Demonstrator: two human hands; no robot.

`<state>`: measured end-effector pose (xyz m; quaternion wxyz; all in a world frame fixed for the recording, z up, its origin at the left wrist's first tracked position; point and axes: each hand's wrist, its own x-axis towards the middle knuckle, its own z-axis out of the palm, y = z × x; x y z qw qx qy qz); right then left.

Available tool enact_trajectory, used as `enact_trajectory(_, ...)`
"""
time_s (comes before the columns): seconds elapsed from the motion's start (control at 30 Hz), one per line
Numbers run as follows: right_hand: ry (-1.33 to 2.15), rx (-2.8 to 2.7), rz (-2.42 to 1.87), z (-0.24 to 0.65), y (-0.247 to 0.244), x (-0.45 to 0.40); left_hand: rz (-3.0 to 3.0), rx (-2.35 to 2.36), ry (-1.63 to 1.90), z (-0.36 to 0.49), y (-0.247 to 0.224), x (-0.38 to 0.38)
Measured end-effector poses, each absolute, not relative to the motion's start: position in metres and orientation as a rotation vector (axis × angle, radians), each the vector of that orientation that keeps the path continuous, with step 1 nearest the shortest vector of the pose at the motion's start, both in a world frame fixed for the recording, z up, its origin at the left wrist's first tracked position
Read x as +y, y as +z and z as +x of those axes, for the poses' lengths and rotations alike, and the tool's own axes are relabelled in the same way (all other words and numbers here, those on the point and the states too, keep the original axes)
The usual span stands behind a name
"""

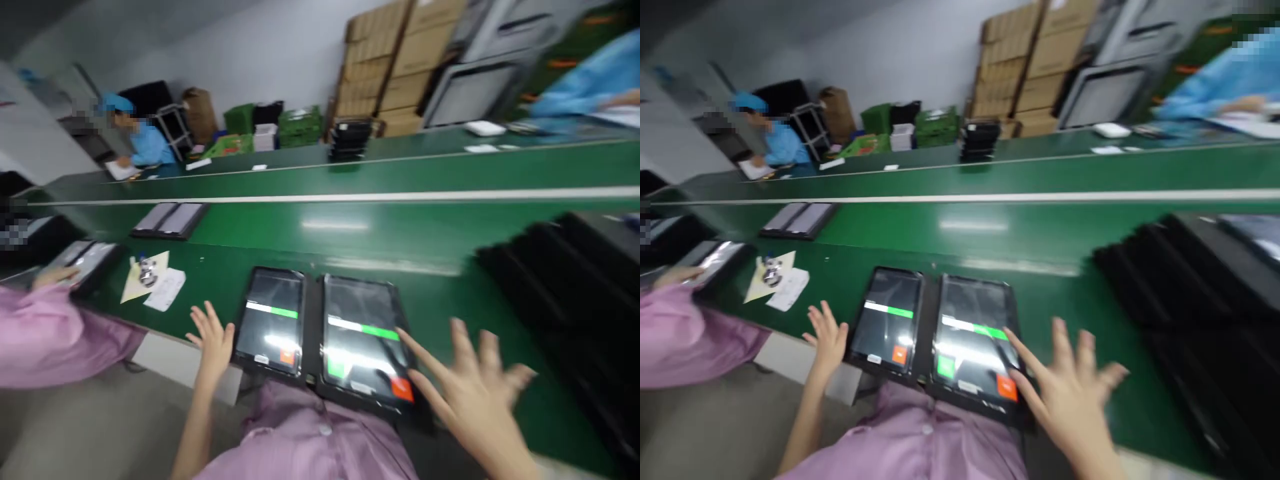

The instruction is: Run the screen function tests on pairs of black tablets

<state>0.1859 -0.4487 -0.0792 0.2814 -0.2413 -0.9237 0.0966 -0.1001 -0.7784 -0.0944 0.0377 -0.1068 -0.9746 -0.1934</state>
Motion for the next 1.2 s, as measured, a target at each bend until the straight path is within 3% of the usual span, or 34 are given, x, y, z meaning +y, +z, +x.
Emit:
enact_trajectory(0.57,0.361,-2.810,-0.064,0.154,-0.061,-0.517,-0.702,-3.085,-0.543,-0.103,-0.077,-0.801)
enact_trajectory(0.73,0.432,-2.654,-0.287,0.161,-0.071,-0.486,-0.742,-3.106,-0.474,-0.108,-0.075,-0.799)
enact_trajectory(0.87,0.707,-2.263,-0.773,0.148,-0.094,-0.423,-0.988,-3.006,-0.298,-0.127,-0.047,-0.750)
enact_trajectory(1.03,1.100,-2.001,-0.911,0.107,-0.119,-0.370,-1.466,-2.779,-0.126,-0.146,-0.020,-0.632)
enact_trajectory(1.2,0.990,-1.943,-0.921,0.108,-0.126,-0.377,-1.517,-2.780,-0.085,-0.139,-0.022,-0.569)
